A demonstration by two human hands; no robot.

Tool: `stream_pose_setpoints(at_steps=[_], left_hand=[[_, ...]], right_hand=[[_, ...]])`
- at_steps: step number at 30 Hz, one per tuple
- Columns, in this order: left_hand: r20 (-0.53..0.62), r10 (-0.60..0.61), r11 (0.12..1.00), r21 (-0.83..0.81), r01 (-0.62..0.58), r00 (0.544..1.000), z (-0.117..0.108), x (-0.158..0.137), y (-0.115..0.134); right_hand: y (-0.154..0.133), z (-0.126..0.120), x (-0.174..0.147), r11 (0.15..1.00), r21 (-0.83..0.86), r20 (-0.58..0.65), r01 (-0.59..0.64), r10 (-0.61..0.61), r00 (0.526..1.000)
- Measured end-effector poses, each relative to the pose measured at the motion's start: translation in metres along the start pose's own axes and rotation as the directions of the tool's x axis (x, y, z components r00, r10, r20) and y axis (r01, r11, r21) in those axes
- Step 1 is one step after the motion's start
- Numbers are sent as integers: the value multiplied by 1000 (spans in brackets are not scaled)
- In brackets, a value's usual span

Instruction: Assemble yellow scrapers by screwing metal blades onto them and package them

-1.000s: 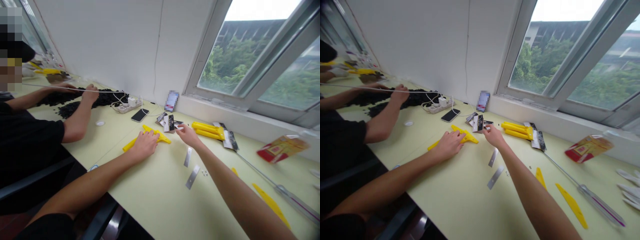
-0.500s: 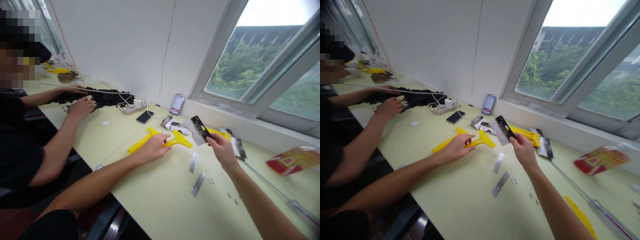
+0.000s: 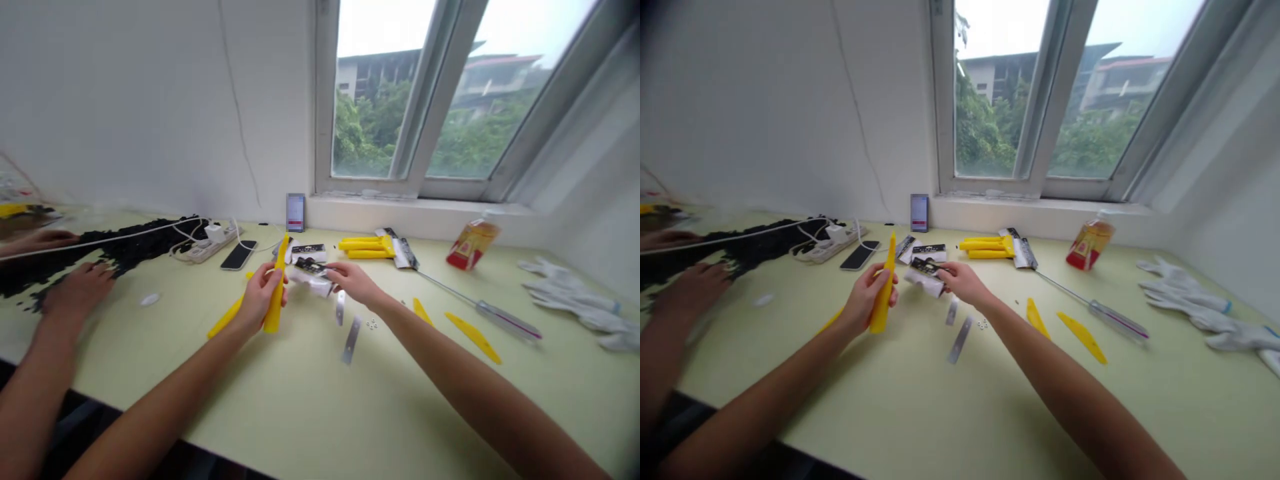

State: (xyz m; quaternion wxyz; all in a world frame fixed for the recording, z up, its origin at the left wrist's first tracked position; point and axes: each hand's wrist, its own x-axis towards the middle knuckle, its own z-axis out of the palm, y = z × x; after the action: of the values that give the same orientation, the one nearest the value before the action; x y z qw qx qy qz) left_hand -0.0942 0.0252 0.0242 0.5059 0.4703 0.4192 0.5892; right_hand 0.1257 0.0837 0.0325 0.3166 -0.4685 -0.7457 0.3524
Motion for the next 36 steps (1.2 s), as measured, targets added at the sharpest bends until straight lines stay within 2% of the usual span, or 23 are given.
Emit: stream_pose_setpoints(at_steps=[3,7,9,12,15,18,21,24,27,32,36], left_hand=[[61,-28,999,-24,29,998,-5,-4,0],[214,-206,964,-121,235,955,-7,-4,-1],[238,-261,945,-133,298,936,-3,-4,0],[280,-323,931,-77,356,904,10,-3,1],[345,-346,923,-40,382,873,30,-4,-1],[377,-334,922,-58,382,864,47,-7,-9],[405,-342,919,-47,393,848,53,-12,-20],[490,-397,895,22,445,776,47,-18,-26],[546,-437,872,63,486,714,39,-20,-27],[546,-425,883,75,464,722,39,-22,-27],[507,-406,898,66,435,760,43,-23,-30]], right_hand=[[-7,-8,-2,999,-34,9,33,-32,999],[19,-52,-47,964,-248,41,96,-89,995],[44,-79,-75,939,-340,43,52,-40,998],[78,-114,-110,900,-428,-47,-80,66,997],[89,-136,-130,873,-470,-67,-129,111,992],[83,-138,-136,866,-499,19,-27,42,999],[76,-130,-135,855,-514,116,65,-6,993],[79,-121,-134,840,-533,174,99,-5,985],[87,-117,-135,829,-550,156,99,-14,988],[92,-118,-135,805,-583,66,113,-91,994],[102,-123,-136,788,-612,27,75,-73,997]])
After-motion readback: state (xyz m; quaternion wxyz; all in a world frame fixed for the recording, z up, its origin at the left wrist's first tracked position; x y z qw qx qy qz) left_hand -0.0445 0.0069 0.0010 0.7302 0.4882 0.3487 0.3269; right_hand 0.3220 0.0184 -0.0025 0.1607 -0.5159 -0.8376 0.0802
